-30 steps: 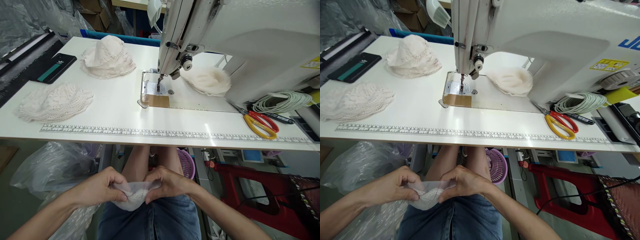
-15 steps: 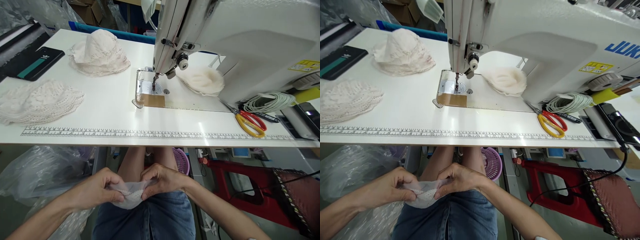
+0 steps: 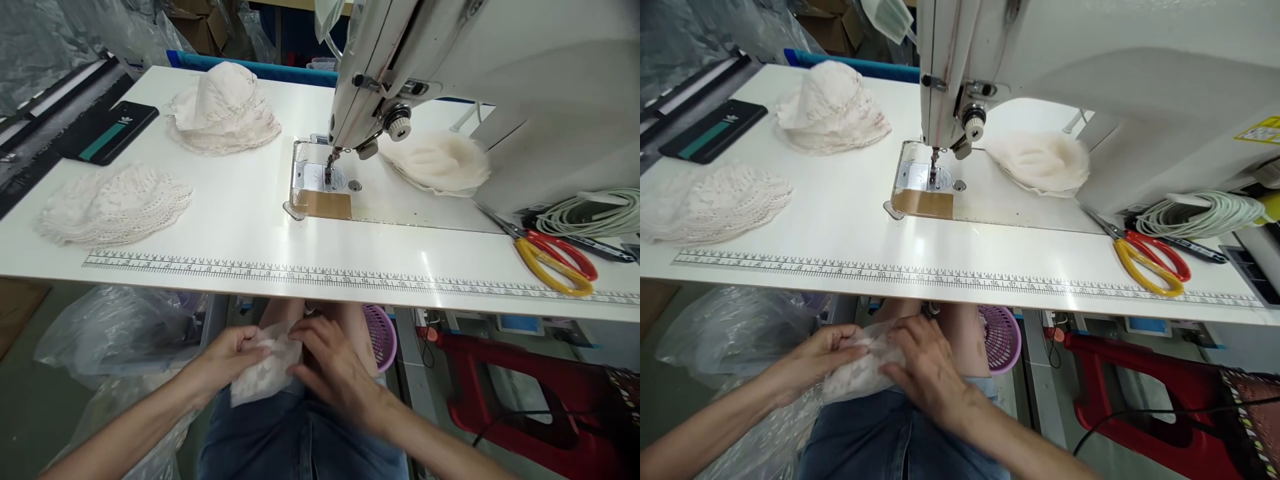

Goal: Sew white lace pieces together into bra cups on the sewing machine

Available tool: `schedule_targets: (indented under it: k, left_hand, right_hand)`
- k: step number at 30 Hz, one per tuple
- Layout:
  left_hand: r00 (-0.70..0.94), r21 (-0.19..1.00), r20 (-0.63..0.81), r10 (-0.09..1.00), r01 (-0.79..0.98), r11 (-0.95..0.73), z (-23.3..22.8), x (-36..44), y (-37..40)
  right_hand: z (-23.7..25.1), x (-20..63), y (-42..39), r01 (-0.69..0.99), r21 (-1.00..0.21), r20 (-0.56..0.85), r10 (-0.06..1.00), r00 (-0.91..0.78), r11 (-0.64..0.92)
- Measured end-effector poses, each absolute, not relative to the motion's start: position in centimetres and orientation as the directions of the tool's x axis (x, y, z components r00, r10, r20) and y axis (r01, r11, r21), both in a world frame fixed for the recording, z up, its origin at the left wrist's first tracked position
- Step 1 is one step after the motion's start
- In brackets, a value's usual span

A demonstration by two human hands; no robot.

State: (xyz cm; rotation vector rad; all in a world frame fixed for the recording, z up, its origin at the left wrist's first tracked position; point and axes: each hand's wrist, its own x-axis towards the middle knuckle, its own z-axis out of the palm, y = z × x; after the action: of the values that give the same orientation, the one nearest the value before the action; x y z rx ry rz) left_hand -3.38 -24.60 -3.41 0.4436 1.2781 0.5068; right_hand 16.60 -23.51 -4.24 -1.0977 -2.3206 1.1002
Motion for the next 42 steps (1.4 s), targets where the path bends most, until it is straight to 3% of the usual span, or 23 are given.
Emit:
schedule_targets:
  k: [3, 6, 8, 10, 12, 14, 16, 18, 19, 21, 24, 31, 34, 39, 42]
  left_hand:
    - [0.03, 0.567, -0.798, 0.602, -0.3, 0.767, -4.4, -2.1, -24.6]
    - [-0.078, 0.586, -0.792, 0.606, -0.376, 0.718, -4.3, -1.4, -24.7]
    - [-0.105, 0.588, -0.789, 0.606, -0.417, 0.693, -3.5, -1.7, -25.0]
    - [-0.066, 0.56, -0.801, 0.594, -0.432, 0.707, -2.3, -2.5, -25.7]
    - [0.033, 0.512, -0.827, 0.562, -0.369, 0.775, -1.4, -3.6, -26.6]
    - [0.057, 0.577, -0.804, 0.592, -0.17, 0.799, -1.1, -4.7, -27.5]
    - [-0.062, 0.732, -0.666, 0.743, 0.137, 0.668, -1.2, -5.3, -27.9]
    - [-0.109, 0.791, -0.446, 0.888, 0.416, 0.448, -1.5, -5.4, -27.8]
    - [-0.05, 0.789, -0.39, 0.919, 0.497, 0.362, -1.6, -5.3, -27.5]
    - [0.144, 0.788, -0.434, 0.889, 0.538, 0.298, -1.8, -4.8, -26.9]
    - [0.333, 0.796, -0.553, 0.764, 0.482, 0.366, -2.0, -4.1, -26.2]
    - [0.361, 0.818, -0.536, 0.763, 0.445, 0.364, -2.0, -4.2, -26.9]
    - [0.415, 0.85, -0.508, 0.755, 0.383, 0.362, -1.8, -4.5, -27.1]
    - [0.388, 0.812, -0.545, 0.743, 0.466, 0.352, -1.6, -4.6, -27.2]
    - [0.437, 0.837, -0.526, 0.73, 0.42, 0.351, -1.5, -4.4, -27.0]
  right_hand:
    - [-4.6, 13.6, -26.2, 0.528, -0.657, 0.14, 0.775, -0.616, 0.538]
    - [-5.6, 11.4, -27.1, 0.644, -0.543, 0.241, 0.835, -0.494, 0.538]
    - [-5.8, 11.4, -26.3, 0.564, -0.591, 0.275, 0.801, -0.532, 0.577]
    - [-5.6, 12.5, -24.7, 0.355, -0.721, 0.285, 0.722, -0.63, 0.594]
    - [-5.3, 13.8, -23.4, 0.207, -0.899, 0.18, 0.757, -0.629, 0.385]
    - [-5.3, 14.9, -22.6, 0.116, -0.993, -0.051, 0.809, -0.585, 0.021]
    - [-5.6, 15.3, -22.4, 0.032, -0.96, -0.241, 0.765, -0.597, -0.277]
    - [-6.0, 15.5, -22.7, -0.031, -0.903, -0.304, 0.687, -0.66, -0.429]
    - [-6.2, 15.6, -22.9, -0.042, -0.882, -0.319, 0.661, -0.679, -0.469]
    - [-6.3, 15.9, -23.3, -0.046, -0.86, -0.338, 0.634, -0.695, -0.509]
    - [-6.3, 16.7, -23.6, -0.046, -0.843, -0.355, 0.62, -0.699, -0.535]
    - [-5.7, 16.7, -23.4, 0.02, -0.861, -0.365, 0.59, -0.72, -0.508]
    - [-5.7, 16.6, -23.3, -0.005, -0.83, -0.385, 0.58, -0.718, -0.558]
    - [-5.9, 17.1, -23.1, -0.045, -0.78, -0.407, 0.56, -0.722, -0.624]
    - [-6.1, 17.4, -23.0, -0.042, -0.77, -0.417, 0.552, -0.722, -0.636]
